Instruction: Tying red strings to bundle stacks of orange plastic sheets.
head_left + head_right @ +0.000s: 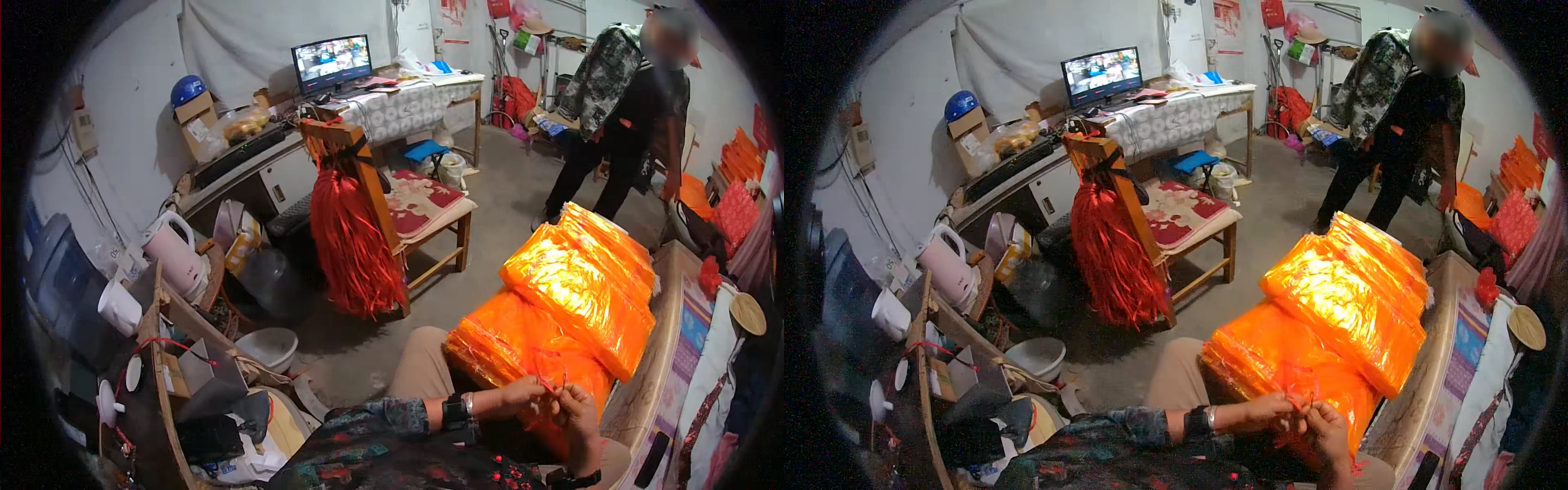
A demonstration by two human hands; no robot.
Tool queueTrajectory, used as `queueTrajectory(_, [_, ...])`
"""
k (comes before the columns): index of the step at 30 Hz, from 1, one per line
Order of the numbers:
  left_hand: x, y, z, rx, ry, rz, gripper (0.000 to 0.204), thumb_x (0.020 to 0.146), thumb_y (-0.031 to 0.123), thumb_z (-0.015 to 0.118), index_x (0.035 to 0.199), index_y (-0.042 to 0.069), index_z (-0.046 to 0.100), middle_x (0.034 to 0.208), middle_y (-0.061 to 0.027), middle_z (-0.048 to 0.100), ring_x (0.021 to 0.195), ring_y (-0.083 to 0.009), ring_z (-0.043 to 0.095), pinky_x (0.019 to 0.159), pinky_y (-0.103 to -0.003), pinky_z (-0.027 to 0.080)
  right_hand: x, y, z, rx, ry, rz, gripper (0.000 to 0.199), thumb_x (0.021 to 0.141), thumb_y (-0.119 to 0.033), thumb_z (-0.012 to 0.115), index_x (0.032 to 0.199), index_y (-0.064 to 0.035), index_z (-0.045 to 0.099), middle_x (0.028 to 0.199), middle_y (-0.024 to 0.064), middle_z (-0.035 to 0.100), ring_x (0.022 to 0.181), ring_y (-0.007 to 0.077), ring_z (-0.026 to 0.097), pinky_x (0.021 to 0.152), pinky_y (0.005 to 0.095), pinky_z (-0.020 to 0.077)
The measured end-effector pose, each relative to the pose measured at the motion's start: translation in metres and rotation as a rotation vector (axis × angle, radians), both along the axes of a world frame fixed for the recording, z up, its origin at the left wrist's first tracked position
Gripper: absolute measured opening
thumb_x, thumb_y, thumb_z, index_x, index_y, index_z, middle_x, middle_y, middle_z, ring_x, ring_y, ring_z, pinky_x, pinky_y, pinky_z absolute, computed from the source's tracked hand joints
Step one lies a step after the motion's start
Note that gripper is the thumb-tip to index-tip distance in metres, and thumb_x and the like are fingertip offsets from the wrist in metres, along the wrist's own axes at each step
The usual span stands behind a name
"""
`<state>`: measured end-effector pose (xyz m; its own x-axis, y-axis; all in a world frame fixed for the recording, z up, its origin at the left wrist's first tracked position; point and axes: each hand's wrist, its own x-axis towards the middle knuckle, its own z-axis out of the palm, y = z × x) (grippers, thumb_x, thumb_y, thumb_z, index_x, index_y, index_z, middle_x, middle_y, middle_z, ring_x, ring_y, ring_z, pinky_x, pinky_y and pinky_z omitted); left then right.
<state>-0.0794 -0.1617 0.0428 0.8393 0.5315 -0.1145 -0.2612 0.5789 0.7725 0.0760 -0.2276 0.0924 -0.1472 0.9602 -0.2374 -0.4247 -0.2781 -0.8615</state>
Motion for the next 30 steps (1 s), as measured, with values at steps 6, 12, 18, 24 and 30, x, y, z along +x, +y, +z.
queueTrajectory(6, [-0.003, 0.021, -0.009, 0.193, 0.026, 0.059, 0.019, 0.09, 0.018, 0.048, 0.099, 0.004, 0.057, 0.085, -0.0058, 0.063, 0.071, -0.0133, 0.06, 0.066, -0.024, 0.048, -0.007, -0.007, 0.0, 0.225, -0.126, -0.021, 0.014, 0.09, -0.014, 0.05, 0.092, -0.0013, 0.057, 0.075, 0.008, 0.059, 0.06, 0.0102, 0.052, 0.05, 0.0187, 0.0406])
queueTrajectory(12, [-0.001, 0.022, 0.014, -0.363, -0.166, -0.398, 0.039, 0.089, 0.02, 0.047, 0.123, 0.001, 0.044, 0.101, -0.0161, 0.059, 0.079, -0.0254, 0.062, 0.071, -0.037, 0.05, -0.017, -0.025, -0.012, 0.036, -0.128, -0.048, 0.02, 0.089, -0.021, 0.051, 0.101, -0.0065, 0.058, 0.076, 0.0058, 0.059, 0.067, 0.0144, 0.06, 0.059, 0.0257, 0.0468])
queueTrajectory(18, [0.019, 0.025, 0.05, -0.347, -0.04, -0.22, 0.033, 0.092, 0.025, 0.047, 0.116, 0.002, 0.048, 0.078, -0.0073, 0.055, 0.076, -0.024, 0.055, 0.063, -0.034, 0.046, -0.015, -0.041, -0.025, 0.149, -0.032, 0.053, 0.016, 0.091, -0.021, 0.049, 0.091, -0.0063, 0.056, 0.071, -0.0009, 0.056, 0.06, 0.007, 0.052, 0.054, 0.0208, 0.0415])
queueTrajectory(24, [0.023, 0.039, 0.053, -0.24, 0.015, -0.005, 0.021, 0.094, 0.031, 0.043, 0.091, 0.013, 0.052, 0.06, 0.0013, 0.04, 0.05, -0.0103, 0.037, 0.045, -0.023, 0.031, 0.029, -0.044, -0.027, 0.094, -0.302, -0.045, 0.019, 0.092, -0.022, 0.048, 0.095, -0.0073, 0.059, 0.082, -0.0014, 0.063, 0.058, 0.0023, 0.05, 0.05, 0.0172, 0.0402])
queueTrajectory(30, [0.022, 0.033, 0.03, -0.173, 0.106, -0.026, 0.023, 0.094, 0.033, 0.042, 0.087, 0.013, 0.051, 0.055, 0.0016, 0.039, 0.044, -0.0096, 0.035, 0.041, -0.023, 0.029, 0.161, 0.024, 0.002, 0.207, -0.238, -0.514, 0.019, 0.09, -0.019, 0.047, 0.091, -0.0038, 0.058, 0.083, 0.0055, 0.063, 0.048, 0.0026, 0.04, 0.039, 0.0184, 0.0301])
